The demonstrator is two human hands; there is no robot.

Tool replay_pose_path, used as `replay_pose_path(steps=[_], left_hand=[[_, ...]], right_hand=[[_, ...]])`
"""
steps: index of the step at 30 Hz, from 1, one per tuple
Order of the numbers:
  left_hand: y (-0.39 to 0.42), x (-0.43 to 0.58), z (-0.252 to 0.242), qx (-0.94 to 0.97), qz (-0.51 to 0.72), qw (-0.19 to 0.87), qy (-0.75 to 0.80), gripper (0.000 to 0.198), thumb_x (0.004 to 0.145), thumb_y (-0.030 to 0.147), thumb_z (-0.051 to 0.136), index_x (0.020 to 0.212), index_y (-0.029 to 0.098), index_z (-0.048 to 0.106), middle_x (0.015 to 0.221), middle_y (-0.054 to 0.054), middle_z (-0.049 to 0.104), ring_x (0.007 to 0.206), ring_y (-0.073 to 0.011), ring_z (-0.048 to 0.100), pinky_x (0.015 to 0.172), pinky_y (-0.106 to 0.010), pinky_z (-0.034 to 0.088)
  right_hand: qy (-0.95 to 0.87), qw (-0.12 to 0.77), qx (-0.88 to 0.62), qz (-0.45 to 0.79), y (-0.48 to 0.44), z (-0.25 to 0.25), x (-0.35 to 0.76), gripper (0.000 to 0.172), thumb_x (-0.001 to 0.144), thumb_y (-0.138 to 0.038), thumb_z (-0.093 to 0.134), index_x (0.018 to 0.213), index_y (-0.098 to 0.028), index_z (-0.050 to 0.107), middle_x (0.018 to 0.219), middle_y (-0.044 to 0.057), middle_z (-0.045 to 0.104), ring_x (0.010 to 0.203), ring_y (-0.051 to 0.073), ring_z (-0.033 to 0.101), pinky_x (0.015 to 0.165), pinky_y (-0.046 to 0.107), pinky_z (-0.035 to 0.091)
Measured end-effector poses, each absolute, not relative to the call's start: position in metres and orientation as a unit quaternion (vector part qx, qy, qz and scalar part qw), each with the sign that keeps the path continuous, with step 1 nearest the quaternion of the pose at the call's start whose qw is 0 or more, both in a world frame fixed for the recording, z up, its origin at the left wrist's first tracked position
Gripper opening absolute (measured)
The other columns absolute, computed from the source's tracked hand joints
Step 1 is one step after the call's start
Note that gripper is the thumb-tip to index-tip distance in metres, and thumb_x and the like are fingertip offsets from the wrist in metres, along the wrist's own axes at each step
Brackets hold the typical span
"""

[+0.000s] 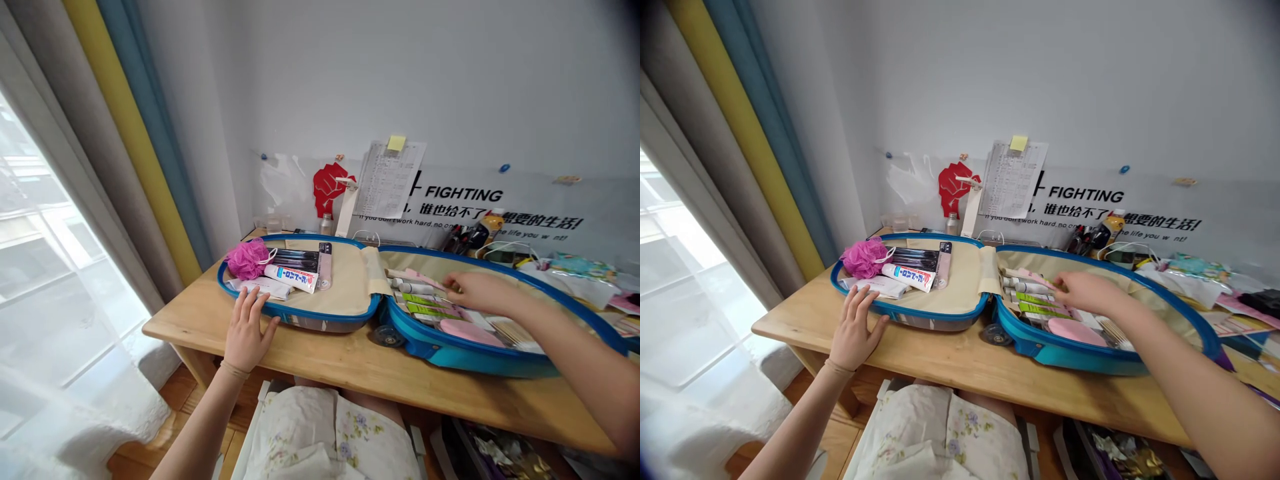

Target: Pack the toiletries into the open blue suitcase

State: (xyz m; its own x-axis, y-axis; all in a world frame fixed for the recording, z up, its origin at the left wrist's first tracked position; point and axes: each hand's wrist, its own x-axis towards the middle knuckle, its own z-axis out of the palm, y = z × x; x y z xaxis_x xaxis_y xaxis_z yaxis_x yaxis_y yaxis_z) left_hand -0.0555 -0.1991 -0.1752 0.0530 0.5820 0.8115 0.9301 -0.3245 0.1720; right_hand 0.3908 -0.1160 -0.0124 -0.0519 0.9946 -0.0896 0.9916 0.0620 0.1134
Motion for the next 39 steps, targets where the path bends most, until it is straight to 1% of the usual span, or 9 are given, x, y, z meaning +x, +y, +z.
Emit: replay_pose_path(steps=[3,6,14,17,22,27,30,33,39], left_hand=[[-0.199,-0.055,-0.175,-0.695,-0.422,0.208,-0.544,0.048,0.092,0.035,0.053,0.136,0.019,0.043,0.142,-0.016,0.048,0.143,-0.034,0.028,0.112,-0.055,0.035],[-0.199,-0.055,-0.176,-0.694,-0.418,0.21,-0.547,0.048,0.092,0.035,0.053,0.136,0.018,0.043,0.142,-0.016,0.047,0.143,-0.034,0.027,0.111,-0.054,0.035],[-0.2,-0.056,-0.175,-0.696,-0.417,0.213,-0.544,0.047,0.092,0.035,0.052,0.135,0.017,0.043,0.141,-0.017,0.047,0.143,-0.0335,0.027,0.111,-0.053,0.035],[-0.199,-0.055,-0.175,-0.697,-0.419,0.212,-0.543,0.047,0.092,0.035,0.052,0.135,0.017,0.044,0.141,-0.017,0.047,0.143,-0.0334,0.027,0.112,-0.053,0.035],[-0.199,-0.055,-0.175,-0.697,-0.421,0.208,-0.542,0.048,0.092,0.035,0.052,0.136,0.017,0.043,0.142,-0.017,0.047,0.143,-0.0338,0.027,0.111,-0.054,0.035],[-0.199,-0.056,-0.175,-0.697,-0.421,0.216,-0.538,0.047,0.093,0.036,0.051,0.135,0.016,0.043,0.14,-0.018,0.047,0.143,-0.0343,0.028,0.111,-0.054,0.036],[-0.199,-0.056,-0.175,-0.697,-0.419,0.216,-0.541,0.047,0.093,0.036,0.051,0.134,0.016,0.043,0.141,-0.018,0.047,0.143,-0.0344,0.028,0.111,-0.054,0.036],[-0.199,-0.056,-0.176,-0.696,-0.418,0.212,-0.544,0.047,0.093,0.036,0.052,0.135,0.017,0.043,0.142,-0.017,0.047,0.143,-0.0341,0.028,0.111,-0.054,0.035],[-0.199,-0.056,-0.176,-0.697,-0.416,0.211,-0.544,0.048,0.093,0.036,0.052,0.135,0.016,0.043,0.142,-0.018,0.046,0.143,-0.034,0.027,0.111,-0.053,0.035]], right_hand=[[0.738,0.004,0.675,-0.018,-0.112,0.013,0.373,0.02,0.08,-0.028,0.051,0.096,-0.023,0.061,0.099,0.011,0.071,0.089,0.028,0.067,0.079,0.039,0.051],[0.781,-0.012,0.624,-0.025,-0.113,0.03,0.326,0.028,0.081,-0.032,0.05,0.106,-0.023,0.06,0.106,0.007,0.071,0.094,0.024,0.066,0.081,0.034,0.05],[0.887,0.18,0.424,0.025,-0.116,0.002,0.172,0.029,0.078,-0.031,0.054,0.097,-0.018,0.071,0.094,0.01,0.073,0.082,0.023,0.067,0.061,0.028,0.044],[0.888,0.203,0.412,0.02,-0.111,-0.016,0.148,0.024,0.077,-0.028,0.057,0.09,-0.016,0.074,0.091,0.011,0.073,0.08,0.023,0.067,0.061,0.028,0.044],[0.89,0.203,0.407,0.025,-0.099,-0.033,0.135,0.03,0.081,-0.028,0.057,0.102,-0.015,0.073,0.102,0.013,0.072,0.092,0.024,0.067,0.068,0.027,0.046],[0.91,0.176,0.374,0.018,-0.095,-0.041,0.129,0.039,0.087,-0.03,0.051,0.123,-0.028,0.064,0.128,0.007,0.063,0.111,0.023,0.061,0.078,0.026,0.046],[0.912,0.182,0.369,0.01,-0.095,-0.046,0.124,0.04,0.09,-0.03,0.046,0.126,-0.033,0.062,0.125,0.004,0.066,0.109,0.022,0.062,0.077,0.027,0.047],[0.906,0.193,0.377,0.013,-0.094,-0.05,0.12,0.037,0.091,-0.03,0.045,0.121,-0.032,0.066,0.118,0.006,0.069,0.103,0.023,0.065,0.076,0.029,0.049],[0.898,0.183,0.398,0.044,-0.092,-0.055,0.118,0.031,0.088,-0.02,0.048,0.11,-0.018,0.07,0.114,0.016,0.069,0.105,0.027,0.065,0.08,0.033,0.051]])
